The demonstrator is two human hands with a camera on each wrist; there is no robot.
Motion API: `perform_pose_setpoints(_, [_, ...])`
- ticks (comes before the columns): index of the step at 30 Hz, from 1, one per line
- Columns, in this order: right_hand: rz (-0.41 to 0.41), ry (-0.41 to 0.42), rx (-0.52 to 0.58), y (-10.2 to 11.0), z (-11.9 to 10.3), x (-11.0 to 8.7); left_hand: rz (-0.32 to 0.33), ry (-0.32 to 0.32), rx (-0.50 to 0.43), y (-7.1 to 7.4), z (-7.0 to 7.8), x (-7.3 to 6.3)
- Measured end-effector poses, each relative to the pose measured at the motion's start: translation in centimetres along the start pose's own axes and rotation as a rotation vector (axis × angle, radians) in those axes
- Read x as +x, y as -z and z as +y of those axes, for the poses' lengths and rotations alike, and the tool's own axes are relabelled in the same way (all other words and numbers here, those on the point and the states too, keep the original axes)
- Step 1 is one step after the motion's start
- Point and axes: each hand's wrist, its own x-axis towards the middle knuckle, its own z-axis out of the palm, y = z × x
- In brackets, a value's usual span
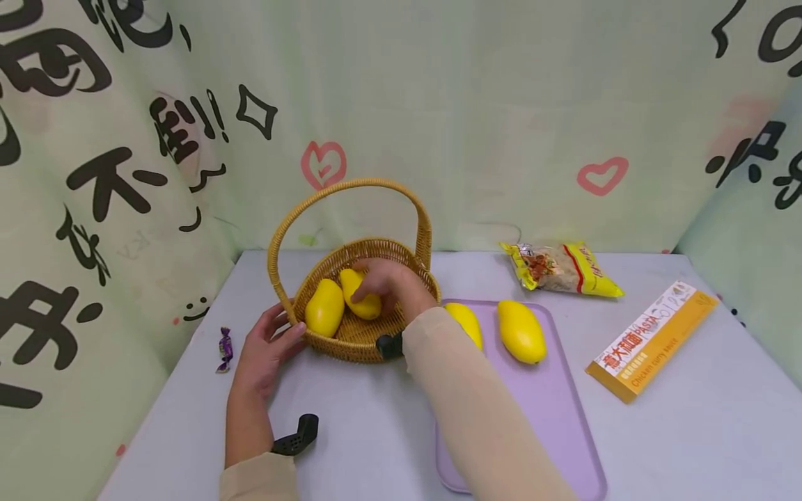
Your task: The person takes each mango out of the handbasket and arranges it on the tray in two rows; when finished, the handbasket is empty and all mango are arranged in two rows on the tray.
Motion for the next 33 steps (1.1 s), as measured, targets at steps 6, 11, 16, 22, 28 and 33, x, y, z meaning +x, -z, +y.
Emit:
perform_pose_setpoints(6, [0.065,0.030,0.009,0.7,0.5,-1.1,-0.012,-0.001,0.009,-0.2,0.0,0.1])
perform_pose_setpoints(11, [0.095,0.028,0.031,1.2,0.5,-2.2,-0.020,-0.001,0.016,-0.2,0.0,0.1])
perform_pose_setpoints(16, [0.132,0.054,0.044,1.3,0.3,-3.4,-0.019,0.002,0.018,-0.1,0.0,0.0])
perform_pose_setpoints(22, [0.188,0.107,0.046,1.3,0.1,-4.8,-0.029,-0.007,0.021,0.0,0.0,0.0])
perform_pose_setpoints(28, [0.247,0.159,0.006,1.0,-0.1,-6.3,-0.034,-0.011,0.024,0.3,0.2,-0.1])
perform_pose_setpoints(33, [0.297,0.174,-0.039,0.9,-0.1,-7.6,-0.040,-0.001,0.018,0.2,0.2,-0.1])
